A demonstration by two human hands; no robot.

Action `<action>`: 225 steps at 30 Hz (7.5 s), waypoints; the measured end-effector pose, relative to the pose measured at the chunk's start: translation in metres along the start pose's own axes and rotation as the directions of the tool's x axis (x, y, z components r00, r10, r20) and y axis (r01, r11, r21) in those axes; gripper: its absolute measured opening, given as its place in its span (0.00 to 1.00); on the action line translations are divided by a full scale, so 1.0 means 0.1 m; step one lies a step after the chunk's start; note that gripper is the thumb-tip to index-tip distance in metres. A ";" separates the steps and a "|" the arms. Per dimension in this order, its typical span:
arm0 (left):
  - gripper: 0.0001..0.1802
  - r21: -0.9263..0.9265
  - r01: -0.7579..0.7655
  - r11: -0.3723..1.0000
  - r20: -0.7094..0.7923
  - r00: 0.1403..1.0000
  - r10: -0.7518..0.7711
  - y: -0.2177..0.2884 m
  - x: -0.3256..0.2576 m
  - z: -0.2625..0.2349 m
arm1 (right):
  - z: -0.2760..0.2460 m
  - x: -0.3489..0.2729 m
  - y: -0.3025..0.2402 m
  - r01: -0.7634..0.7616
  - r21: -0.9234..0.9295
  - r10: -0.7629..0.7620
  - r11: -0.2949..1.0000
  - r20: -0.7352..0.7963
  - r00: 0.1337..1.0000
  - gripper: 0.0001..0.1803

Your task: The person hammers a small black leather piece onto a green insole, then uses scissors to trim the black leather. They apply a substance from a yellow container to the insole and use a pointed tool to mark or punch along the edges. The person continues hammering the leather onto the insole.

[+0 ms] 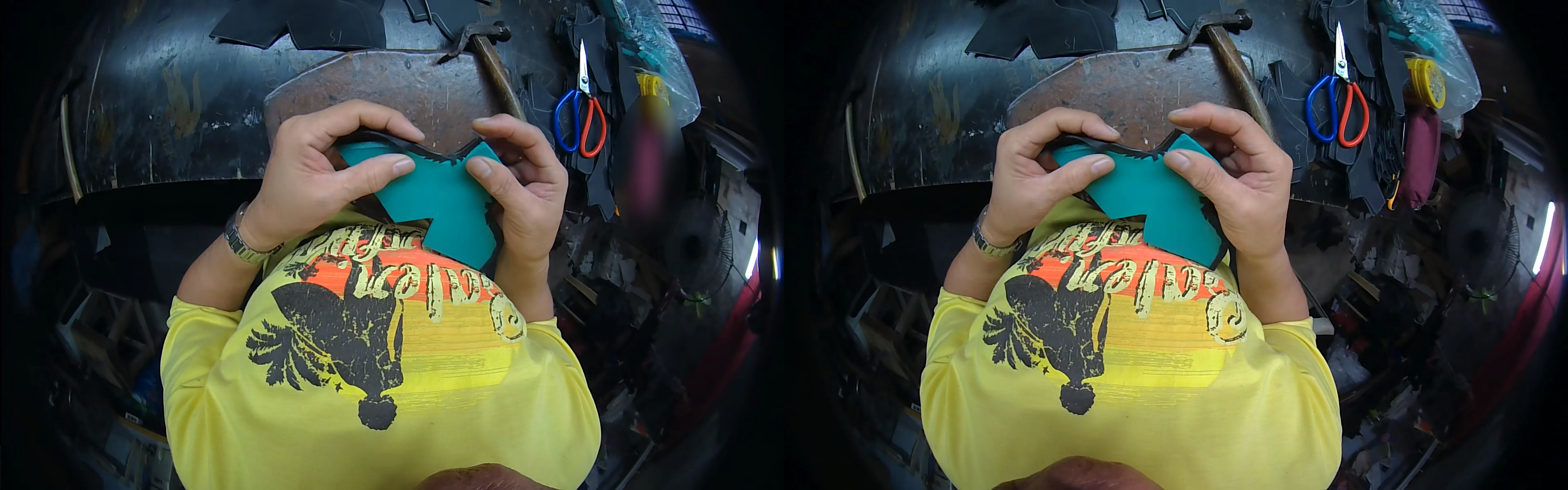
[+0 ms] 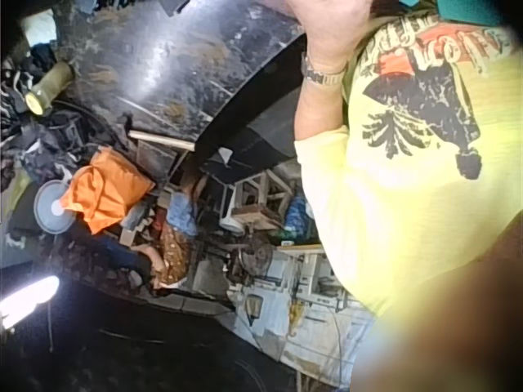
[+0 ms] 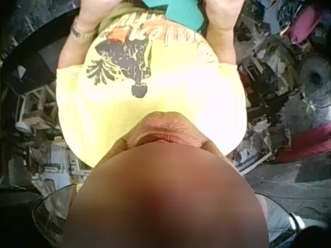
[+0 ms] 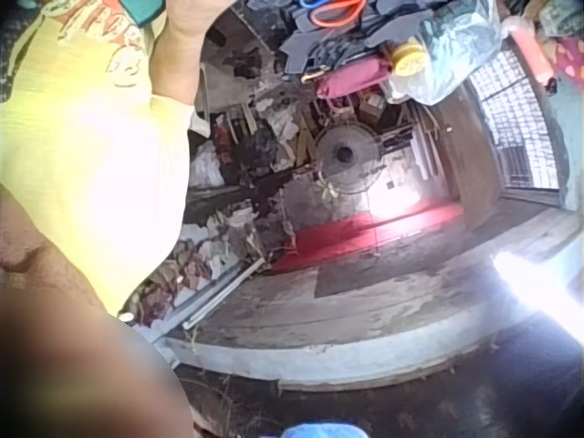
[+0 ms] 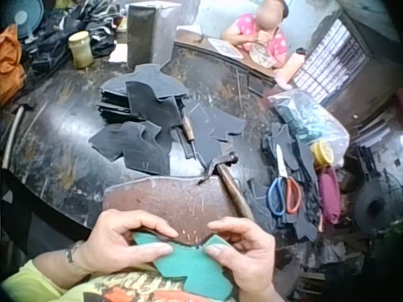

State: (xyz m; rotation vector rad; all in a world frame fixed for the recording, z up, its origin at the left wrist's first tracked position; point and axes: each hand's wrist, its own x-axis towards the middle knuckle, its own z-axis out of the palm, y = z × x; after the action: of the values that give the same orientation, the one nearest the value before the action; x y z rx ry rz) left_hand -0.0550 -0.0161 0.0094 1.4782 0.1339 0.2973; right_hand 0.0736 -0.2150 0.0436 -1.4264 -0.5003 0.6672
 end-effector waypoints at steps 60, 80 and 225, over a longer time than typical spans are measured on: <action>0.10 -0.358 0.565 0.743 0.324 0.822 -0.468 -0.21 0.16 0.27 | -0.27 0.24 0.39 -0.140 0.481 0.098 0.866 0.110 0.989 0.27; 0.28 -0.605 0.118 0.787 0.066 0.993 -0.098 -0.17 0.12 0.10 | -0.11 0.23 -0.04 0.048 -0.045 -0.047 0.998 0.016 0.999 0.11; 0.15 0.044 0.368 0.929 0.171 0.913 -0.370 -0.25 0.21 -0.16 | 0.03 0.42 0.21 0.633 -0.634 -0.324 0.444 0.545 0.773 0.12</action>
State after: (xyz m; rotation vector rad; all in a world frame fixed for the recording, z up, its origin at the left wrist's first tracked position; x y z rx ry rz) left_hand -0.0358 0.0033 -0.0152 1.4495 0.2685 -0.1430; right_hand 0.0994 -0.1831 0.0196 -1.8608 -1.6153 0.1689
